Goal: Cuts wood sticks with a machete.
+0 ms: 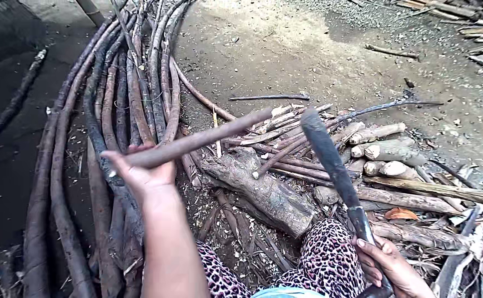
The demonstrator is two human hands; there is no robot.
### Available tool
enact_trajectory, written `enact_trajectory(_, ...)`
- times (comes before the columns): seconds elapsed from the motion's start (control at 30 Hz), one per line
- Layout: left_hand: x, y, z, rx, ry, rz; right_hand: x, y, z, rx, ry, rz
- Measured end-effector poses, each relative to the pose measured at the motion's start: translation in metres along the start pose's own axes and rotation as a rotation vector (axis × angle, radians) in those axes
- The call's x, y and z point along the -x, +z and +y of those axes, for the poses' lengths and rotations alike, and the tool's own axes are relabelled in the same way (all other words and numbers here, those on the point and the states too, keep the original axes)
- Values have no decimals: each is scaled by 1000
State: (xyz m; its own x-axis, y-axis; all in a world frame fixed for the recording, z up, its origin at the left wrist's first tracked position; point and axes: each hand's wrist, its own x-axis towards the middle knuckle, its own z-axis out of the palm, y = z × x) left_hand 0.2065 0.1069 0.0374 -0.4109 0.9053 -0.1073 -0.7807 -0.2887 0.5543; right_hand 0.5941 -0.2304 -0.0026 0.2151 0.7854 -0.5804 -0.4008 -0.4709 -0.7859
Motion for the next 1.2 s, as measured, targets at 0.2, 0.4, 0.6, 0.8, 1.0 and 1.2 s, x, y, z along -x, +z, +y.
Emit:
enact_trajectory(0.2, 42, -2, -190, -1294, -305, -445, 0, -20, 21, -186, -45, 164)
enact_trajectory(0.4, 76, -62, -235, -2196, -299, -1015, 13, -28, 41, -151, 44, 292)
enact_trajectory(0.6, 33, -52, -116, -1684, -233, -867, 0, 1, 42, -28, 79, 279)
enact_trajectory(0.8, -15, -109, 33, -932, 185, -191, -30, 59, 40, 199, -78, 153)
enact_trajectory(1.0, -21, -143, 72, -231, 208, 179, -67, 132, 47, 428, -68, -19)
enact_trajectory(1.2, -23, -149, 58, -164, 84, 229, -88, 169, 80, 846, -84, -62)
